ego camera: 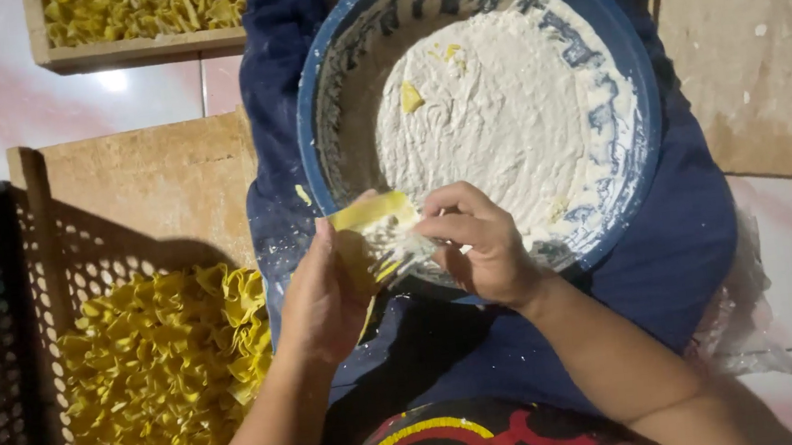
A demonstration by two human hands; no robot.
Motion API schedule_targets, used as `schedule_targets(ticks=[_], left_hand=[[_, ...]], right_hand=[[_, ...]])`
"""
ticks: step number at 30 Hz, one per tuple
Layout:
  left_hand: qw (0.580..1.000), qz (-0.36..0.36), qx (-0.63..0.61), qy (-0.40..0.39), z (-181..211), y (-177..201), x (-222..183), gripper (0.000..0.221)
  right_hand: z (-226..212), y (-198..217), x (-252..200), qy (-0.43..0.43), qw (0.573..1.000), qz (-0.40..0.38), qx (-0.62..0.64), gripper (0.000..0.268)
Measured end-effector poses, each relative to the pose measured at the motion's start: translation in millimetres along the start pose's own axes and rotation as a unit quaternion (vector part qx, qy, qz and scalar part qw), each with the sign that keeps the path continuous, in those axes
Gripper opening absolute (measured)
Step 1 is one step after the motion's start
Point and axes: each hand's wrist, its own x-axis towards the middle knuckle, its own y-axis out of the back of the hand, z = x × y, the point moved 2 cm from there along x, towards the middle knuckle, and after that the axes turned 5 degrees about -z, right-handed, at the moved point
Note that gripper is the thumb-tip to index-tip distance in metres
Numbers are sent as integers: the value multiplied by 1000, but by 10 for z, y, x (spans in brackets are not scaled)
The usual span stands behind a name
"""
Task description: Preparing wontons by placing filling on wrappers and folding them by hand
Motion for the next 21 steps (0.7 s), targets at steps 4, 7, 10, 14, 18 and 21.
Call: schedule_targets(ticks=[4, 7, 10, 14, 18, 21], left_hand=[[996, 2, 49, 78, -153, 19, 32, 79], [990, 19, 90, 106, -149, -4, 75, 75], [986, 15, 123, 108, -136, -80, 120, 64], [983, -47, 44, 172, 17, -199, 139, 59], [985, -53, 100, 132, -121, -60, 144, 65], [988, -71, 66, 119, -363, 108, 126, 52]], right_hand=[[17, 63, 23, 3, 999, -18, 28, 24], [-20, 74, 53, -7, 999, -34, 35, 35], [-34, 104, 99, -12, 998, -49, 40, 34], [80, 139, 16, -17, 996, -70, 61, 51], [281, 223, -81, -50, 993, -32, 98, 16], [158, 285, -4, -49, 994, -15, 93, 12]])
